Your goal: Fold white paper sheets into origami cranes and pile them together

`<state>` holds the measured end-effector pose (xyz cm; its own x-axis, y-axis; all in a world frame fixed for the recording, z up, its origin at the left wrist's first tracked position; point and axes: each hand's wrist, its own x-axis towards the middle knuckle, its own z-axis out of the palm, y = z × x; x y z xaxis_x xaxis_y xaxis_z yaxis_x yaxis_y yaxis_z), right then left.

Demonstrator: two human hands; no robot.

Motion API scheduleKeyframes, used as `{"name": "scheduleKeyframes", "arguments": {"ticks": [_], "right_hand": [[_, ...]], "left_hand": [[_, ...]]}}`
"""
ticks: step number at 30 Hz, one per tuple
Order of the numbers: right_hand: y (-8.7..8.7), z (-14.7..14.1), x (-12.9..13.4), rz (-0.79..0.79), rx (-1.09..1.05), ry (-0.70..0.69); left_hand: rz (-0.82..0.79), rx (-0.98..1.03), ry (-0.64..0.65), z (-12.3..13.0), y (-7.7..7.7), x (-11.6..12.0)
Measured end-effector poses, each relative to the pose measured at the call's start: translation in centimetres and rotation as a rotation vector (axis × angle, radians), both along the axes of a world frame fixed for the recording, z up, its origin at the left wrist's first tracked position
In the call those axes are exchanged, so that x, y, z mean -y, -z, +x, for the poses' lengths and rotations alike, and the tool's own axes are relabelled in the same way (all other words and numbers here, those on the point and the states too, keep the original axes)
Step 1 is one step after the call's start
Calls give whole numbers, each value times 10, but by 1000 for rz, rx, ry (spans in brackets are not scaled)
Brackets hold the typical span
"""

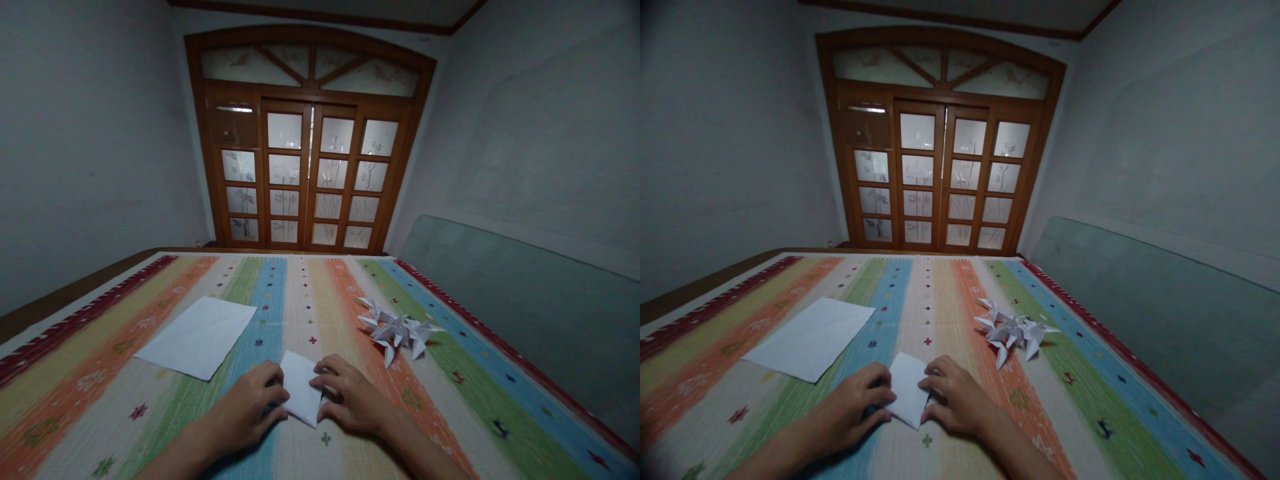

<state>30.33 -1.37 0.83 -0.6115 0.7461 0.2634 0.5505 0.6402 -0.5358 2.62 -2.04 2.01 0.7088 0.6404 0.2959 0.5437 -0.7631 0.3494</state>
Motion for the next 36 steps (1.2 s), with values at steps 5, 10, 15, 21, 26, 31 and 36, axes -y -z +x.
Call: {"name": "scheduleKeyframes", "arguments": {"ticks": [5, 10, 15, 21, 26, 31, 36], "right_hand": [[-1, 0, 2, 43, -8, -9], [-1, -1, 1, 94, -3, -17], [1, 0, 1, 120, -13, -26], [-4, -1, 1, 153, 12, -31], [-10, -4, 3, 259, 80, -74], [-3, -4, 2, 317, 92, -96], [10, -6, -2, 291, 15, -79]], "left_hand": [[45, -75, 43, 1, -2, -2], [27, -34, 33, -3, 9, -11], [15, 39, 70, -6, 13, -16], [31, 16, 85, -5, 5, -14], [120, -140, 90, 0, -6, -5], [174, -165, 40, 3, 1, -1], [151, -50, -19, 6, 15, -2]]}}
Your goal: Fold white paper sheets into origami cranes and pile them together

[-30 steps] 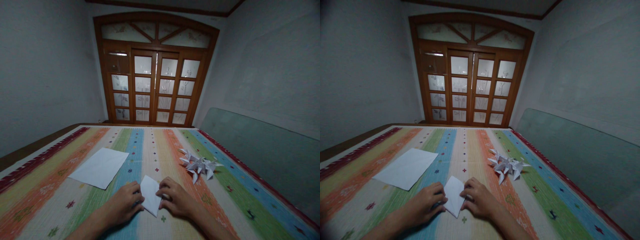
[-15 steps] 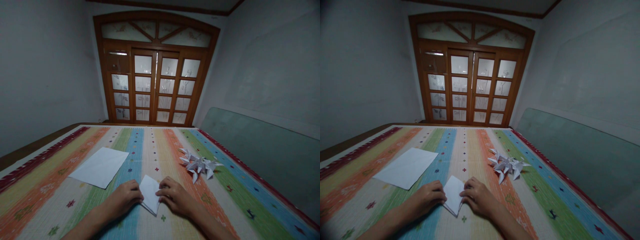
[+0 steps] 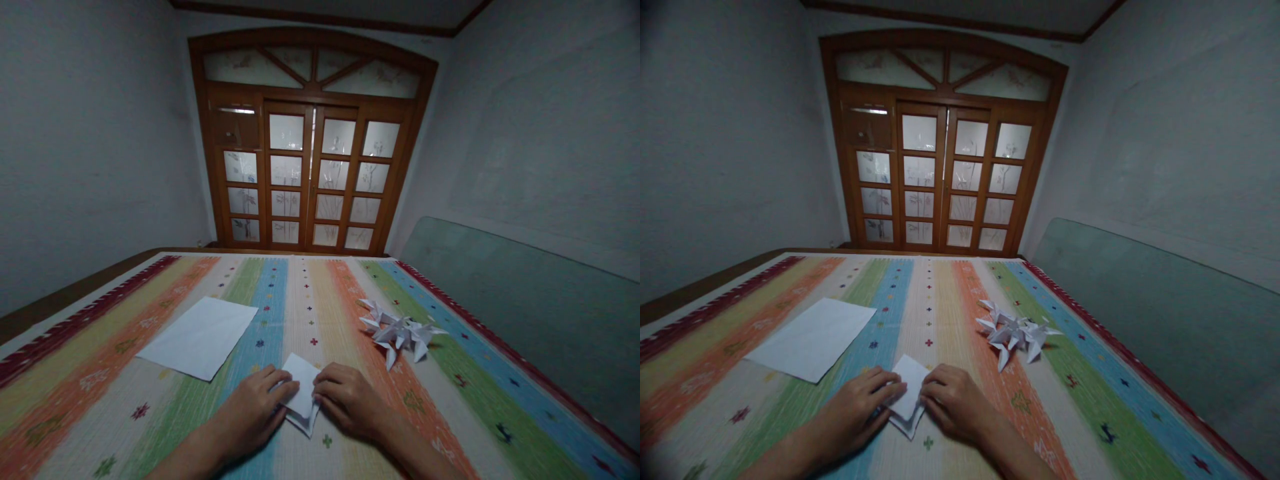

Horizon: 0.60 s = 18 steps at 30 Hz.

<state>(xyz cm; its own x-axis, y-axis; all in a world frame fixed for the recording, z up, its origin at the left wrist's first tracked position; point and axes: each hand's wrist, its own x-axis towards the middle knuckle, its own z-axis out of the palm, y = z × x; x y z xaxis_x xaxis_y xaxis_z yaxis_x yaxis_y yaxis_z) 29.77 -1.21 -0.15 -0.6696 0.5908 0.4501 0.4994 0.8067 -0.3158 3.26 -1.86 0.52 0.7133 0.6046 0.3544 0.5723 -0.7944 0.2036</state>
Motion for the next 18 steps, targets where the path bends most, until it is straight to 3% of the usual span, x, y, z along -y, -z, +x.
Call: {"name": "scheduleKeyframes", "arguments": {"ticks": [5, 10, 18], "right_hand": [[6, -3, 1, -43, -129, 32], [5, -5, 3, -157, -189, 96], [8, -21, 2, -307, -317, 368]], "left_hand": [[-140, 141, -21, 2, -2, -1], [-283, 225, -158, 5, -4, 0], [-334, 395, -352, 19, 3, -4]]}}
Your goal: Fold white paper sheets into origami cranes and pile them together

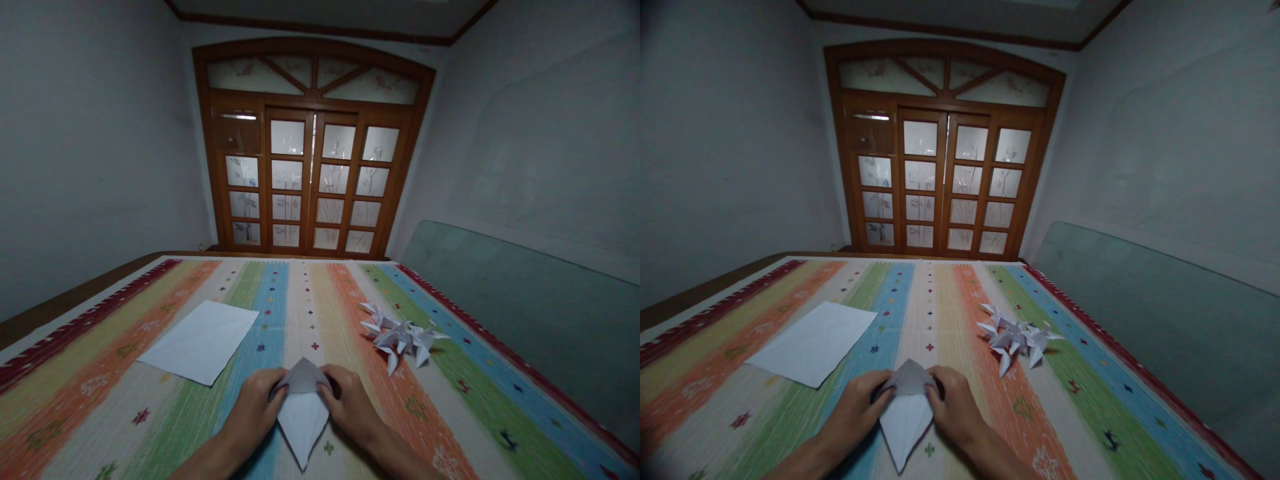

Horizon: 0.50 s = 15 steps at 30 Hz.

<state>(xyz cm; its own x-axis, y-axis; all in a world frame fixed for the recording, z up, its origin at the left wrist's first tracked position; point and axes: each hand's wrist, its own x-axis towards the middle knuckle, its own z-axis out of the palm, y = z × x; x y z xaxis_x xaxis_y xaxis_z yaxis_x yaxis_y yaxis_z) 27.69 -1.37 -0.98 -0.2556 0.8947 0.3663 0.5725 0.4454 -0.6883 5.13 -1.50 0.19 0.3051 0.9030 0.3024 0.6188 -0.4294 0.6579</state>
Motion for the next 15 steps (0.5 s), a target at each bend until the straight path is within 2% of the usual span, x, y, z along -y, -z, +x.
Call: {"name": "scheduleKeyframes", "arguments": {"ticks": [9, 15], "right_hand": [[8, -15, 1, 3, -99, 132], [12, -19, 1, 38, -124, 121]], "left_hand": [[13, 82, -78, 7, 6, -5], [19, 130, -84, 11, 9, -8]]}}
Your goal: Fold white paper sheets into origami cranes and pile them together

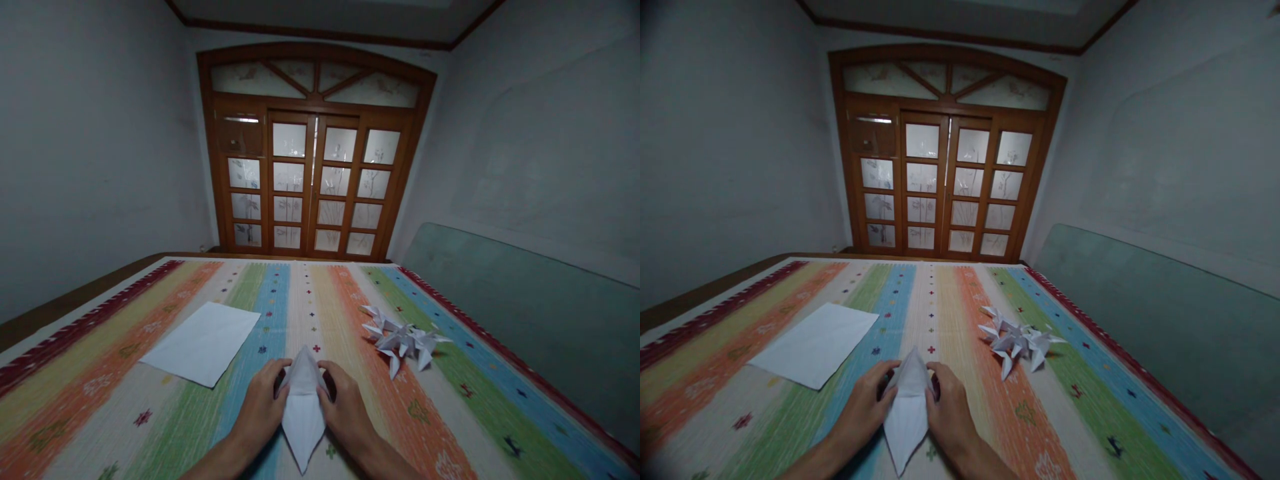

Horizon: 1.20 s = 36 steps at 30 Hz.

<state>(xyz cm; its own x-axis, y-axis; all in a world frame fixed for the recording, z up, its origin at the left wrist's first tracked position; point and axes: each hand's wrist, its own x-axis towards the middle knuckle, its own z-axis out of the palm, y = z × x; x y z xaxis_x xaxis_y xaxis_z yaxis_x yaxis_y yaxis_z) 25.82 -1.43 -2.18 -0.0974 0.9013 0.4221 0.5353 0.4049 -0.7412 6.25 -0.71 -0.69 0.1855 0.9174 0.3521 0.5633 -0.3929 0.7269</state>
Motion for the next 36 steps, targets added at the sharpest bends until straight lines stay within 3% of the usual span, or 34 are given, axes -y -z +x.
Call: {"name": "scheduleKeyframes", "arguments": {"ticks": [7, 15, 29, 36], "right_hand": [[3, -3, 1, 47, -54, 32], [5, -5, 2, 64, -64, 40], [8, -2, 4, 51, -2, 10], [5, -3, 4, 13, 11, -35]], "left_hand": [[-28, 95, -11, 6, 4, 2], [-113, 188, 64, 7, -10, 9], [-41, 47, 13, 4, 1, 9], [65, -10, -19, 3, 16, 3]]}}
